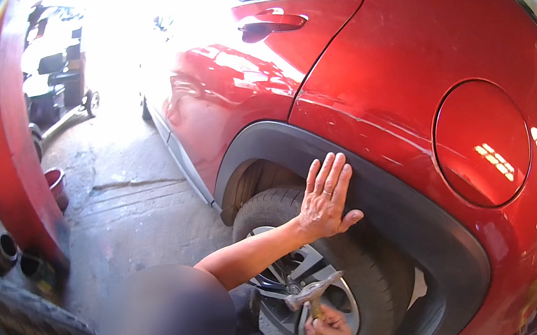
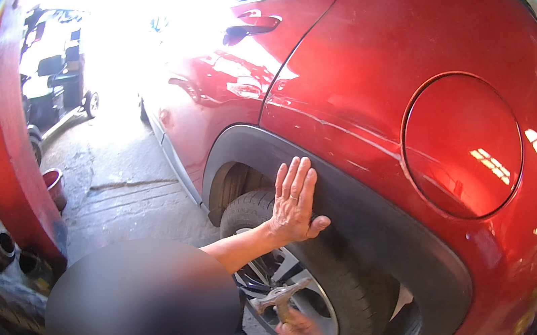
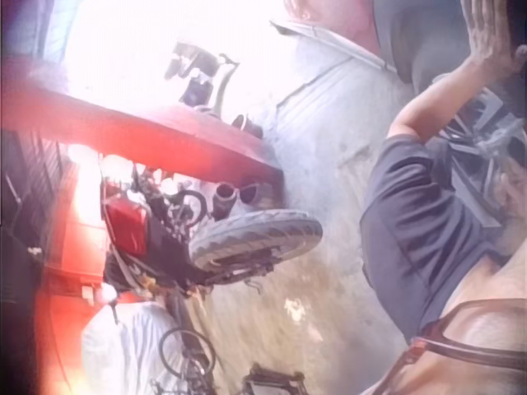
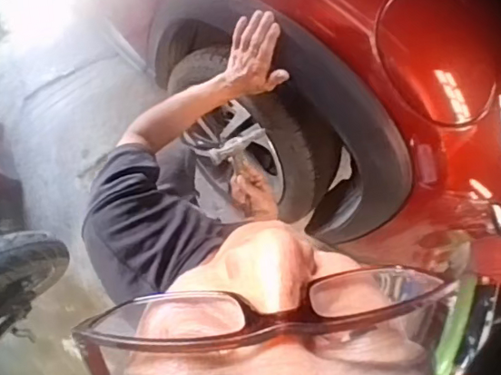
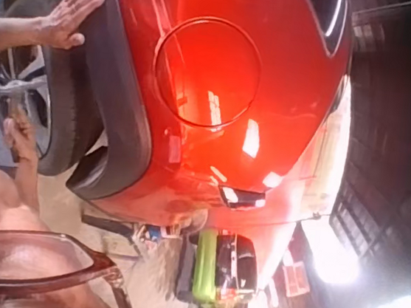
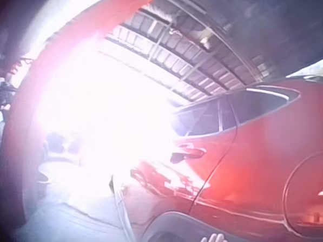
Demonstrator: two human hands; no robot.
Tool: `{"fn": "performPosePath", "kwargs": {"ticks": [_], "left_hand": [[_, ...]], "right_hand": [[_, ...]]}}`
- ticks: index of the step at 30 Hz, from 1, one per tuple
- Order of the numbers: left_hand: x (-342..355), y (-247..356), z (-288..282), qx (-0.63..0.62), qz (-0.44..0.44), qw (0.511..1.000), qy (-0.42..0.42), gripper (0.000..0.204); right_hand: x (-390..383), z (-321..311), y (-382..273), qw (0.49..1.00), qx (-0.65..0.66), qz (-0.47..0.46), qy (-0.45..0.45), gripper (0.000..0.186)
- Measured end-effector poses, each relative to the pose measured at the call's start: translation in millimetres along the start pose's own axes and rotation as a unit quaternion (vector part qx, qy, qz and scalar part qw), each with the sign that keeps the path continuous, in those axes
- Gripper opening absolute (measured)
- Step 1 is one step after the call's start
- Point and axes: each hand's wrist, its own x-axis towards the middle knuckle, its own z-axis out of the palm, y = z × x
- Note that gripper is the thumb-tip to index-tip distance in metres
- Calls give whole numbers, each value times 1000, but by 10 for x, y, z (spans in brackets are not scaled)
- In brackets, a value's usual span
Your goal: The person uses a hammer to repeatedly tap the rear quarter panel of a red car, focusing on the area above the wheel arch. They frequently pause to feel the surface with their hand, checking for changes in the panel's shape. The task involves manual dent removal or bodywork preparation.
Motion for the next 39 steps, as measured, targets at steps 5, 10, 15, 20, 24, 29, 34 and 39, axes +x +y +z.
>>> {"fn": "performPosePath", "kwargs": {"ticks": [5, 10, 15, 20, 24, 29, 34, 39], "left_hand": [[97, -80, -265, -36, 25, 998, -45, 79], [581, -476, -504, -55, 54, 990, -118, 81], [769, -769, -408, -21, 68, 990, -119, 96], [694, -780, -332, -33, 79, 991, -101, 87], [617, -875, -290, -65, 204, 970, -119, 81], [606, -913, -343, -128, 198, 956, -173, 97], [641, -925, -393, -94, 212, 954, -187, 81], [619, -921, -366, -82, 214, 961, -159, 74]], "right_hand": [[276, 502, -262, 989, -1, -141, 50, 49], [269, 890, -714, 917, -194, -306, 164, 54], [284, 996, -926, 539, -527, -519, 403, 43], [176, 937, -1164, 326, -602, -547, 483, 54], [105, 1127, -1499, 161, -739, -432, 492, 43], [200, 1398, -1469, 44, -758, -465, 455, 54], [305, 1270, -1307, 54, -731, -506, 455, 61], [778, 1336, -1500, 141, -706, -414, 557, 52]]}}
